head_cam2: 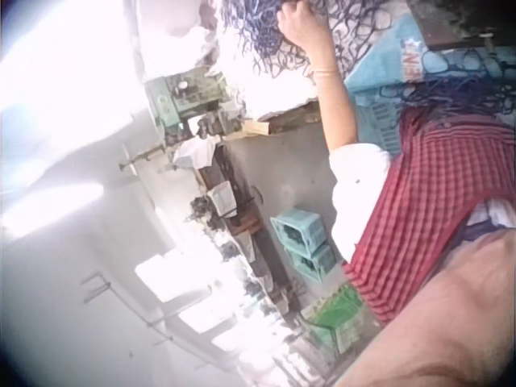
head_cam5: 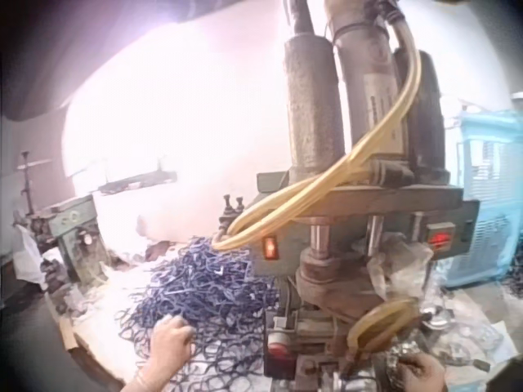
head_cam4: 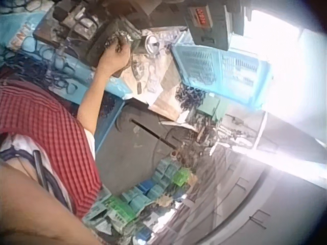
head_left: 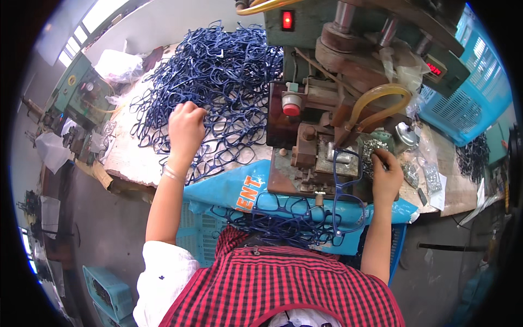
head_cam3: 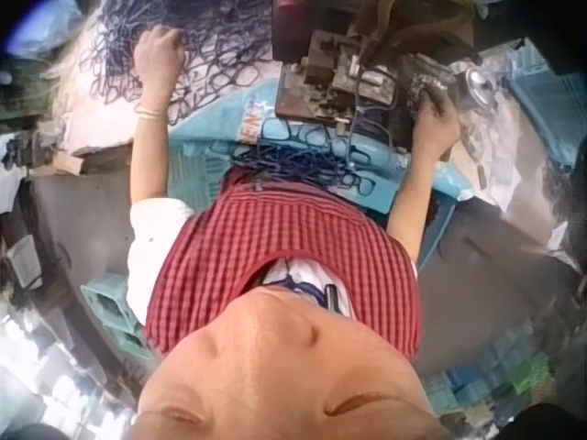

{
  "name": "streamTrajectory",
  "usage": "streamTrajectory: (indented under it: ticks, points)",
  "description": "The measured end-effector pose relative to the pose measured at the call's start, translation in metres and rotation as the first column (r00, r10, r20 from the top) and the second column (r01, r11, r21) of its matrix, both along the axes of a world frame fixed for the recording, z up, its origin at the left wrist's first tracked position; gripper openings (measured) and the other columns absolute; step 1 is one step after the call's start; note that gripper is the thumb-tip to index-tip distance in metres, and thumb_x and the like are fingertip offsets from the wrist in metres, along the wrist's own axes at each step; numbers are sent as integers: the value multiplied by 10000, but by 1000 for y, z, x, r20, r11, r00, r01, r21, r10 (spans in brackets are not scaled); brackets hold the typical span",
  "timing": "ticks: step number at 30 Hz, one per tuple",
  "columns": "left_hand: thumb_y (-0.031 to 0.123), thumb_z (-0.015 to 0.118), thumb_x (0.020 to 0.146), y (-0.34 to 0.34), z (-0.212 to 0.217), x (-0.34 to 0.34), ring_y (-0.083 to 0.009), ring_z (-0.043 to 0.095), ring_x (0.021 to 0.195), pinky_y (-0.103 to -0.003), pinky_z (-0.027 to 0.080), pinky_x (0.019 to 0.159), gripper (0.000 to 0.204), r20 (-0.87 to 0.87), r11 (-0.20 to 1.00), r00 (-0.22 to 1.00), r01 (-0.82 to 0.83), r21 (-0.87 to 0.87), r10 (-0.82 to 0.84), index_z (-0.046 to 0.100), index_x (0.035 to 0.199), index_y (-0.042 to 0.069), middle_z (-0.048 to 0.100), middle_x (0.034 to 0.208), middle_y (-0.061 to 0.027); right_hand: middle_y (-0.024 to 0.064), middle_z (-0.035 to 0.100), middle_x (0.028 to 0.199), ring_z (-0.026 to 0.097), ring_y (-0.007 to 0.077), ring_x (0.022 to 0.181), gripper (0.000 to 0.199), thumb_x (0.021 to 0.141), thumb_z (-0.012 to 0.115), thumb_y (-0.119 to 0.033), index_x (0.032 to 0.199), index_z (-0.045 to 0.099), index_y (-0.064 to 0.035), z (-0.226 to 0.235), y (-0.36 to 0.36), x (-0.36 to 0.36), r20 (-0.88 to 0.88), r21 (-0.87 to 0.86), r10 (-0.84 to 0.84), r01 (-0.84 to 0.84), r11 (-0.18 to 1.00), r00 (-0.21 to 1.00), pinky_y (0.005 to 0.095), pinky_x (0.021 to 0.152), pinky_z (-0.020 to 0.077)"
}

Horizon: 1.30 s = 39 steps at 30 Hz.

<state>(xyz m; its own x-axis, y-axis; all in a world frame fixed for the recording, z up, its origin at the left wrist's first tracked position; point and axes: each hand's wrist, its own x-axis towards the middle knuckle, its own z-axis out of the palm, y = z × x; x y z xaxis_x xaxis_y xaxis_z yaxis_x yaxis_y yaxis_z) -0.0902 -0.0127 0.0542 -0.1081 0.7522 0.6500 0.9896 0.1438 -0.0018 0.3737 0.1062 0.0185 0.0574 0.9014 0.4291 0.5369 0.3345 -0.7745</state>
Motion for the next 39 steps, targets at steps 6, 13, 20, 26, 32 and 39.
streamTrajectory:
  ticks: [6,13,20,26,32,39]
  points:
    - [83,651,765,24,-79,-47,-293,620,936,-419,505,769,67,-164,967,968,-215,-134,192,716,751,94,624,902,-79,73,737,937,672,143,858,142,871,726,-1,1003,775,-20,-2,-26,27,-90,-99,-99,90,991,991,273,799,515]
    - [56,666,874,13,-40,-14,-254,702,777,-387,546,700,228,202,980,961,-199,27,190,687,1096,105,702,872,-86,76,740,1001,674,145,925,181,837,737,-3,1017,760,8,81,-45,-3,-339,-158,307,-376,913,889,281,854,522]
    - [267,576,1082,10,-28,67,-98,601,620,-244,459,479,271,921,920,9,49,388,-389,656,1145,16,662,789,-57,50,678,939,643,125,910,538,783,779,-6,1283,583,35,81,-28,-61,-474,-130,376,-485,865,796,272,837,504]
    - [200,492,1105,7,75,155,-190,669,817,-312,560,659,283,513,501,108,458,734,-851,612,1152,-53,713,945,-163,76,692,1016,653,125,955,622,804,755,91,1366,493,45,85,-31,-72,-645,-111,382,-576,810,662,259,858,524]
    - [67,506,1076,24,107,189,-177,681,786,-272,555,695,186,526,637,360,407,655,-770,597,1168,-67,720,944,-167,131,703,1133,637,169,1121,656,835,711,86,1431,440,41,96,-52,-77,-615,-55,393,-535,843,684,295,948,515]
    - [257,413,1107,-32,104,210,-202,648,524,-245,492,452,360,907,535,-417,780,324,59,557,1223,-51,706,801,-194,209,666,1254,528,409,1333,278,797,772,-137,1066,756,-68,24,-28,19,500,88,-136,106,990,855,491,1111,416]
